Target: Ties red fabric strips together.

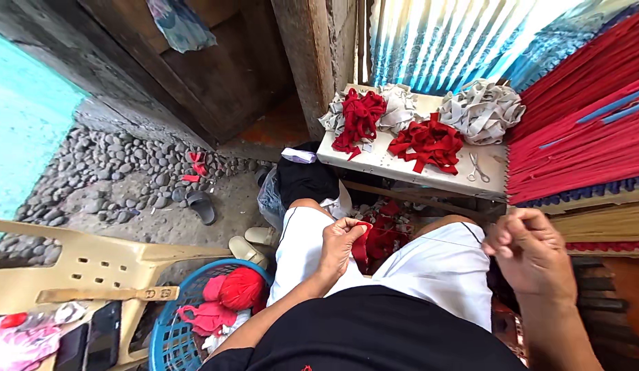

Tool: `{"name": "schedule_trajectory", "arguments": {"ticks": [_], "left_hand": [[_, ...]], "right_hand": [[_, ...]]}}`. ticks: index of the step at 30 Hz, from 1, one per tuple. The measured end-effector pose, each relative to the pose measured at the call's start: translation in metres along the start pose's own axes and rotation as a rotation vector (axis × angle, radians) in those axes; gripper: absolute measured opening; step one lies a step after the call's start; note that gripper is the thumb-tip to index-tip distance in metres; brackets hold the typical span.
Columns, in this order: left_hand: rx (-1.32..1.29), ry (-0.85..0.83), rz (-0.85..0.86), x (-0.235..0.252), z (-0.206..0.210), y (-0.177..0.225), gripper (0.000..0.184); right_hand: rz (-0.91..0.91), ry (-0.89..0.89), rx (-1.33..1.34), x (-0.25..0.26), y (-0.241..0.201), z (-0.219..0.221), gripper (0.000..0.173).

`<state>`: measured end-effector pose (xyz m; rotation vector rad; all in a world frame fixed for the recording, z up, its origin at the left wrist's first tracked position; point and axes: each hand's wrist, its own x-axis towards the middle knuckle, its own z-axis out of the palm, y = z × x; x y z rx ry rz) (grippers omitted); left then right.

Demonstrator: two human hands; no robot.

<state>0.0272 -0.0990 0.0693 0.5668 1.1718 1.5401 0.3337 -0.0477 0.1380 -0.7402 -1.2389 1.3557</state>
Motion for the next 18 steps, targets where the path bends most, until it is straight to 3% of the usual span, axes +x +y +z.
{"name": "schedule_trajectory", "arguments": {"ticks": [10, 15, 18], "left_hand": [[0.015, 0.081, 0.096, 0.01, -0.005, 0.007, 0.007], [-0.06, 0.04, 0.033, 0.01, -0.002, 0.006, 0.006], [-0.261, -0.121, -0.137, 0.005, 0.002, 0.01, 0.01]], "right_hand": [[-0.11, 0.225, -0.293, -0.022, -0.031, -0.091, 0.014], [-0.111, 0.213, -0.436, -0.019, -0.025, -0.074, 0.012], [-0.087, 0.061, -0.523, -0.014, 0.001, -0.04, 0.009]]}}
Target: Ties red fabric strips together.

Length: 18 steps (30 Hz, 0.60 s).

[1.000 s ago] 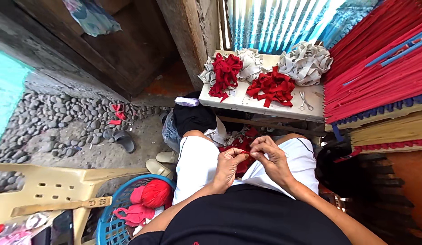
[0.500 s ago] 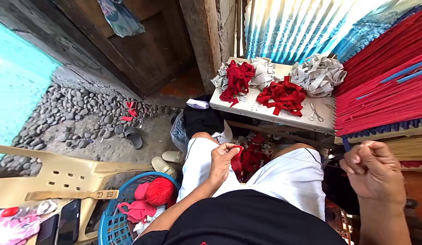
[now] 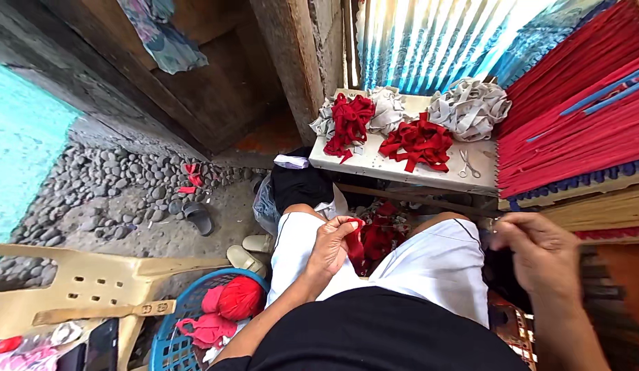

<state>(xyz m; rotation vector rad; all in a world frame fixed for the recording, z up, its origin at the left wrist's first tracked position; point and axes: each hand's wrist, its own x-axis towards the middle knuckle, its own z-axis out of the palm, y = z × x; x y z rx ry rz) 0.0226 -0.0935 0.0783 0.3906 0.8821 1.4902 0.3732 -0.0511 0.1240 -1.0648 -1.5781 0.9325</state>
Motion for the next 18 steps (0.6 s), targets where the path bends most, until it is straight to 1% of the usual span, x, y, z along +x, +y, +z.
{"name": "schedule_trajectory", "arguments": {"ticks": [2, 4, 7, 11, 15, 18], "left_hand": [[-0.136, -0.108, -0.142, -0.004, 0.002, -0.002, 0.011], [-0.244, -0.187, -0.252, -0.007, 0.002, -0.007, 0.009], [-0.336, -0.292, -0.331, -0.011, 0.002, -0.011, 0.005], [-0.448, -0.471, -0.341, -0.01, -0.003, -0.013, 0.005], [-0.574, -0.631, -0.332, -0.011, -0.004, -0.014, 0.007], [-0.617, -0.709, -0.33, -0.013, -0.006, -0.014, 0.009]], "right_hand": [[-0.006, -0.126, -0.014, -0.001, 0.003, 0.04, 0.012], [-0.035, -0.243, -0.026, -0.002, -0.001, 0.079, 0.015], [-0.147, -0.336, -0.09, 0.0, -0.019, 0.117, 0.017], [-0.279, -0.329, -0.173, 0.006, -0.044, 0.136, 0.016], [-0.34, -0.365, -0.188, 0.003, -0.06, 0.146, 0.018], [-0.385, -0.383, -0.187, -0.001, -0.066, 0.15, 0.019]]}}
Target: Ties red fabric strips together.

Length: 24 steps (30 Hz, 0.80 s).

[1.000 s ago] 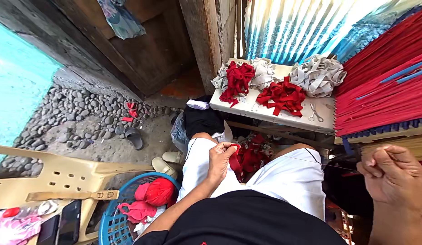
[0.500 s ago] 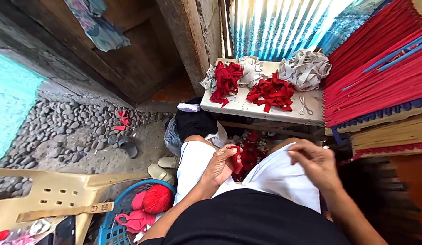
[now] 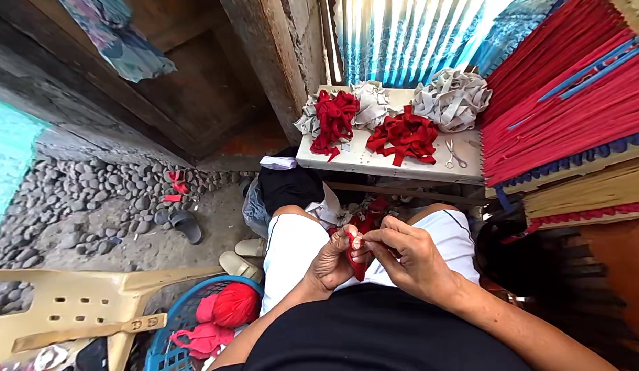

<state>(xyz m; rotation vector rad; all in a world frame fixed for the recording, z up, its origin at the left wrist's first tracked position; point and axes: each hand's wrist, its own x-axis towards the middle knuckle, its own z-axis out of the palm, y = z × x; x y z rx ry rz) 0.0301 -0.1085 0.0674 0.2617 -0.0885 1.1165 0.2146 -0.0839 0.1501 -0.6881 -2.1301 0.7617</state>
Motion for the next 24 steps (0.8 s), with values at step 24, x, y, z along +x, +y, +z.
{"name": "schedule_trajectory", "arguments": {"ticks": [24], "left_hand": [[-0.002, -0.051, -0.055, -0.002, 0.002, -0.002, 0.009]], "right_hand": [[-0.051, -0.044, -0.067, 0.0, -0.012, -0.003, 0.021]]}}
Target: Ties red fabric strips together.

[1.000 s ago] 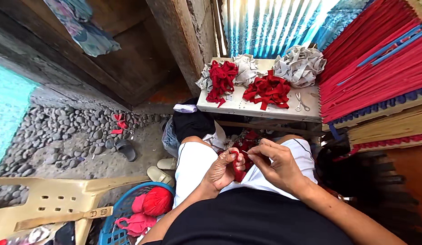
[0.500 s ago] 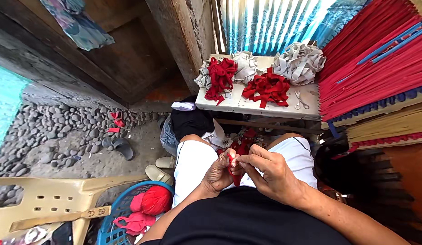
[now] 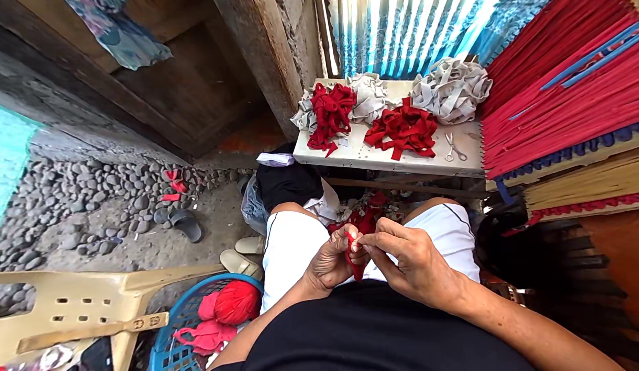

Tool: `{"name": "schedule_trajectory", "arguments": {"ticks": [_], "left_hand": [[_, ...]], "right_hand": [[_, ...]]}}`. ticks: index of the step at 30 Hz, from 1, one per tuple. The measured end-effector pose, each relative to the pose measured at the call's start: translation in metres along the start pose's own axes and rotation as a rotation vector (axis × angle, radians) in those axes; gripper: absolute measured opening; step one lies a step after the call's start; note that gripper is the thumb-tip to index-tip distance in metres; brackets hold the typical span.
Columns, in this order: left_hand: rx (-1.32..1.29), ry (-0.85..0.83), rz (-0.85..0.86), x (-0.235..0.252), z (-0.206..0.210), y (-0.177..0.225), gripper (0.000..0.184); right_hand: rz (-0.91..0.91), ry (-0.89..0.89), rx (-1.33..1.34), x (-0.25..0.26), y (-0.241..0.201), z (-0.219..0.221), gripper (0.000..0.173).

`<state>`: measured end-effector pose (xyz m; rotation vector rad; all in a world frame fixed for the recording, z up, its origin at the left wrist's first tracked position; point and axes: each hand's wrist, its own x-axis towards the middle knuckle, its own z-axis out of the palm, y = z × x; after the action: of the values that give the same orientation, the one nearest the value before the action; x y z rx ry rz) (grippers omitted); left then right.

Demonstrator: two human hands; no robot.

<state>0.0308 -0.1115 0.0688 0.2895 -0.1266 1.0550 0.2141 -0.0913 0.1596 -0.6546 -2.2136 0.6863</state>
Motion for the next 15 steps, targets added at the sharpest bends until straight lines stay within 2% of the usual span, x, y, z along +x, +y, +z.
{"name": "schedule_trajectory", "arguments": {"ticks": [10, 15], "left_hand": [[0.068, 0.029, 0.011, 0.002, -0.0009, -0.0003, 0.01], [0.164, 0.102, 0.062, 0.0027, 0.0007, -0.0016, 0.009]], "right_hand": [[0.031, -0.021, 0.002, -0.0015, 0.0061, -0.002, 0.02], [0.058, -0.023, -0.036, -0.0041, 0.0081, -0.0011, 0.02]]}}
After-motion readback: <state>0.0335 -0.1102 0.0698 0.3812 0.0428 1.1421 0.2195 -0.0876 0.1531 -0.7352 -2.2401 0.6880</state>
